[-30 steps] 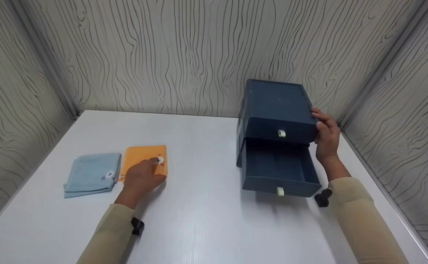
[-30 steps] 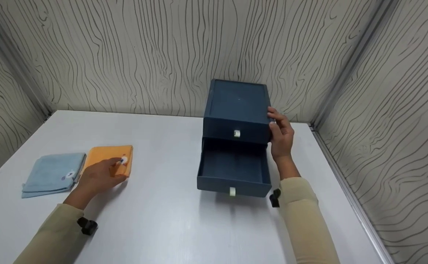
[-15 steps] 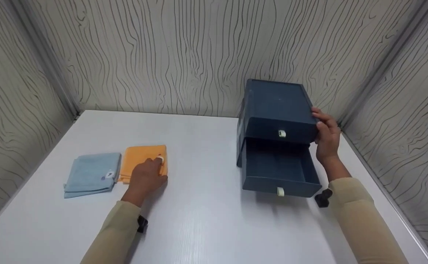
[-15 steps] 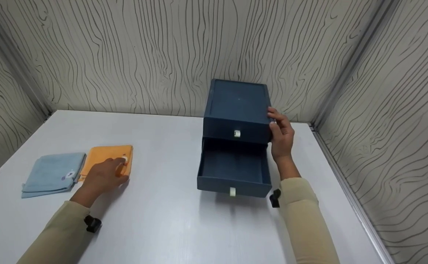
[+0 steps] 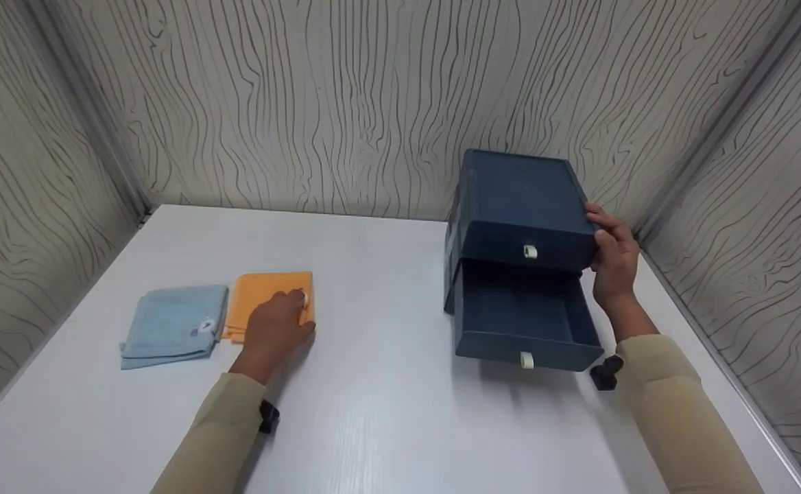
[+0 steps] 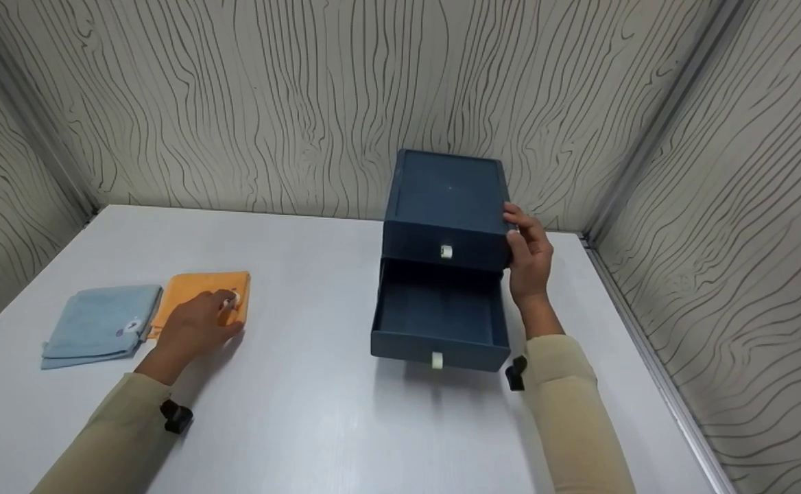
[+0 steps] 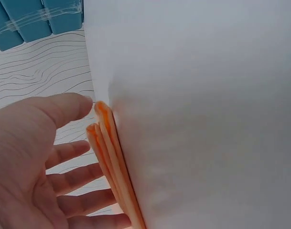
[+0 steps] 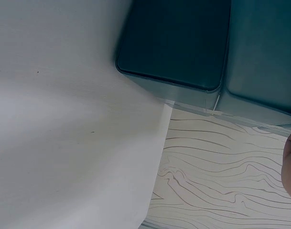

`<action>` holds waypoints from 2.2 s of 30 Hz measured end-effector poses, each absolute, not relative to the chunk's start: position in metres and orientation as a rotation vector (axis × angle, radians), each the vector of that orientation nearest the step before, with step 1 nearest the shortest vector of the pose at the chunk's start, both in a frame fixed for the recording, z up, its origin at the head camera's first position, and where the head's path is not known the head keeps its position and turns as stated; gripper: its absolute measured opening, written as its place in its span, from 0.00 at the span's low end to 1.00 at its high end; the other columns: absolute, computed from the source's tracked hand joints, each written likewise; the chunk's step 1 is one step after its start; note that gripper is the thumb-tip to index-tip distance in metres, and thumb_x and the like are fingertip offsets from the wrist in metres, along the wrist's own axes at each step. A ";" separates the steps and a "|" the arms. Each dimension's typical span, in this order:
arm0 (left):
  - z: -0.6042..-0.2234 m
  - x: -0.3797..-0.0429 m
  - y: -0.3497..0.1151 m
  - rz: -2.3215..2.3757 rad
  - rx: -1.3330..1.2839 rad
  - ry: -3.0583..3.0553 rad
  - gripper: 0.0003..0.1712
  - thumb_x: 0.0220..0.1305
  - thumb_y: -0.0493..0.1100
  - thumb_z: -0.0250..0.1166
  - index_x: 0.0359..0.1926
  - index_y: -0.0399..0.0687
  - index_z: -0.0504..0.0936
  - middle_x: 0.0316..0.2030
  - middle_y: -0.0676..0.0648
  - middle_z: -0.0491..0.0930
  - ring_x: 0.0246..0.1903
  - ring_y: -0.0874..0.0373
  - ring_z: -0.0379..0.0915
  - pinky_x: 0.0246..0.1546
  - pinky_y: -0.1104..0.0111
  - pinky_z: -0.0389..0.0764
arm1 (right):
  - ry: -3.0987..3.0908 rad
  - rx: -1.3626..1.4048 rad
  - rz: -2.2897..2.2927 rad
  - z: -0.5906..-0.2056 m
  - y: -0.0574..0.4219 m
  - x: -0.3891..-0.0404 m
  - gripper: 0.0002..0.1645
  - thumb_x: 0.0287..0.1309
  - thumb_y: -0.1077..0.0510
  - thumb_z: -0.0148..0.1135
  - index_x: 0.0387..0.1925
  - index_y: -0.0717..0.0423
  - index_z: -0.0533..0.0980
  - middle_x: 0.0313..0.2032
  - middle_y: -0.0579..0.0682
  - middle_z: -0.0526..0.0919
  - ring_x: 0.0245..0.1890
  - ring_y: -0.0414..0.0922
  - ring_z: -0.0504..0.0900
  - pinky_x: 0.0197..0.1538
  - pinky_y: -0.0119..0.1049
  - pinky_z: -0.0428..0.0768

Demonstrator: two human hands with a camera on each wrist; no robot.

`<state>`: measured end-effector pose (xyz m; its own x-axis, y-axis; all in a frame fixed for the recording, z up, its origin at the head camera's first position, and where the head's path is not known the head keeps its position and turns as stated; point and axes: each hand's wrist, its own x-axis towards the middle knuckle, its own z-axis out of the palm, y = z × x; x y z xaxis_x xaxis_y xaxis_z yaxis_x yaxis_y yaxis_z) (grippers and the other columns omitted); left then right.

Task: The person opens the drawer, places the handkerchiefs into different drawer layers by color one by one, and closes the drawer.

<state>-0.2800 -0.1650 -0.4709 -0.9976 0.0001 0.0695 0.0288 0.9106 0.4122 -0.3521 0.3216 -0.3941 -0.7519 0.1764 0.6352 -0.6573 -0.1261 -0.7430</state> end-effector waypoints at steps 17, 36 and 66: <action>-0.475 -0.287 -0.165 -0.576 -0.025 -3.046 0.20 0.53 0.45 0.69 0.46 0.44 0.77 0.32 0.46 0.74 0.30 0.51 0.68 0.36 0.60 0.74 | -1.594 0.570 1.930 -0.395 0.323 -0.352 0.15 0.65 0.65 0.49 0.47 0.63 0.79 0.56 0.47 0.80 0.53 0.38 0.79 0.17 0.25 0.55; -0.472 -0.287 -0.167 -0.701 -0.085 -2.950 0.08 0.63 0.37 0.60 0.41 0.47 0.84 0.32 0.46 0.75 0.31 0.54 0.69 0.34 0.64 0.75 | -1.597 0.553 1.919 -0.395 0.323 -0.353 0.16 0.64 0.66 0.48 0.47 0.65 0.78 0.56 0.47 0.80 0.65 0.42 0.70 0.29 0.24 0.68; -0.461 -0.289 -0.195 -1.154 0.326 -2.855 0.19 0.66 0.46 0.58 0.56 0.50 0.76 0.56 0.41 0.74 0.50 0.47 0.71 0.55 0.54 0.76 | -1.590 0.590 1.937 -0.393 0.320 -0.353 0.15 0.65 0.64 0.47 0.47 0.64 0.78 0.57 0.48 0.78 0.56 0.39 0.77 0.18 0.25 0.57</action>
